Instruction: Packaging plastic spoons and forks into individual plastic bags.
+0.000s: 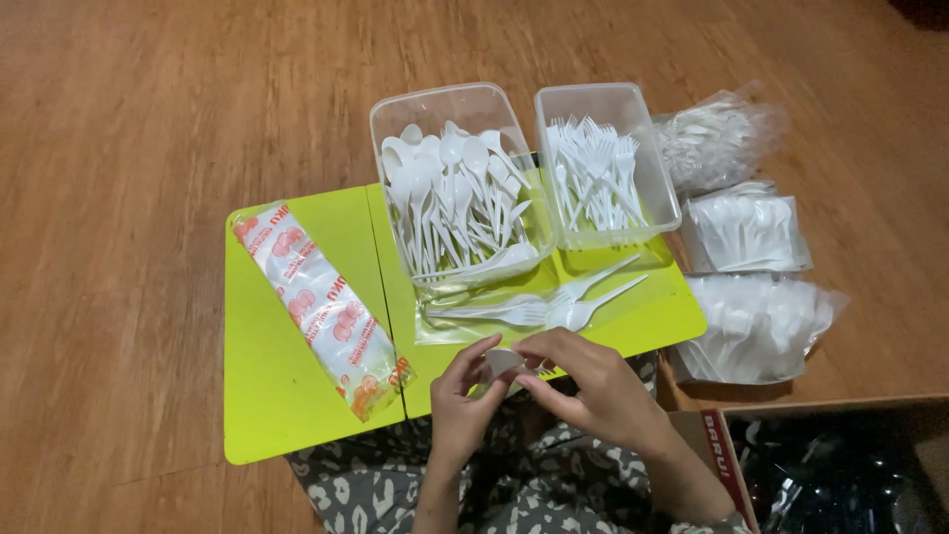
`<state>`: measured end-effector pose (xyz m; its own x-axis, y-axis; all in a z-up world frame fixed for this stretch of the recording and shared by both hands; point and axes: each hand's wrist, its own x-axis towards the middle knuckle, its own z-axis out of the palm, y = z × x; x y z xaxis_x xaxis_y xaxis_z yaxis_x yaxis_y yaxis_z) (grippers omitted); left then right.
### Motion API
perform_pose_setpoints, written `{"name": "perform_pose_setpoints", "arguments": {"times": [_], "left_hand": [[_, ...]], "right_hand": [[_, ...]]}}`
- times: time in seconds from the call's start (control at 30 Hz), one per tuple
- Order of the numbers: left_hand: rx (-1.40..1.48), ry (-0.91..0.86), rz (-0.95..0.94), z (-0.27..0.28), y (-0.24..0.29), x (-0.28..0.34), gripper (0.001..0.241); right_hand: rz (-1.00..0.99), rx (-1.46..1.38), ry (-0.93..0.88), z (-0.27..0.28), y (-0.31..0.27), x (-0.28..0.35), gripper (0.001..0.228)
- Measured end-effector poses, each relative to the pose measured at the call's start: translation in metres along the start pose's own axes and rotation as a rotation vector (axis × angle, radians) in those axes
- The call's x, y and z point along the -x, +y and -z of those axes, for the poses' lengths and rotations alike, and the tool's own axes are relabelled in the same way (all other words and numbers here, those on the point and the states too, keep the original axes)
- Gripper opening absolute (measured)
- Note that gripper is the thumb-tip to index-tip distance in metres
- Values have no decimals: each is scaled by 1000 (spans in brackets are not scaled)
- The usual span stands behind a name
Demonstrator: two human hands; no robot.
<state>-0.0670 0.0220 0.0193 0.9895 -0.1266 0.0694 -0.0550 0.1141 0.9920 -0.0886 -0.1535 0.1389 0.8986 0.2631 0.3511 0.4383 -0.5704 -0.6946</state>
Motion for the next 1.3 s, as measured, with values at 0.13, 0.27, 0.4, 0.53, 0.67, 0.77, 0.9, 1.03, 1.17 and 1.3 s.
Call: {"name": "perform_pose_setpoints", "arguments": {"times": [0.13, 0.27, 0.4, 0.53, 0.67, 0.77, 0.9, 1.03, 1.17, 1.3], "left_hand": [[-98, 21, -13, 2, 13, 7, 57], [-151, 15, -53, 2, 28, 14, 60], [-239, 3, -122, 1, 47, 21, 65], [-259, -7, -162, 0, 49, 26, 66], [-385, -45, -286, -1, 59, 28, 65], [-523, -30, -428, -2, 64, 30, 63], [-620, -73, -588, -4, 78, 32, 54], [-795, -4, -721, -9, 66, 44, 60], [-943, 188, -772, 0, 58, 40, 56], [-1061, 187, -641, 13, 37, 10, 53]], "right_hand": [[10, 34, -34, 4, -2, 5, 34], [-5, 48, -118, 8, -4, 8, 33], [34, 44, -247, 10, -8, 6, 42], [154, 104, -342, 8, -1, 6, 44], [181, 169, -473, 3, 5, 7, 48], [173, 186, -494, 2, 8, 7, 48], [230, 139, -484, 9, 7, 5, 44], [296, 110, -418, 17, 11, 13, 48], [290, 208, -304, 10, 28, 17, 73], [258, 271, -174, -29, 71, 7, 77]]}}
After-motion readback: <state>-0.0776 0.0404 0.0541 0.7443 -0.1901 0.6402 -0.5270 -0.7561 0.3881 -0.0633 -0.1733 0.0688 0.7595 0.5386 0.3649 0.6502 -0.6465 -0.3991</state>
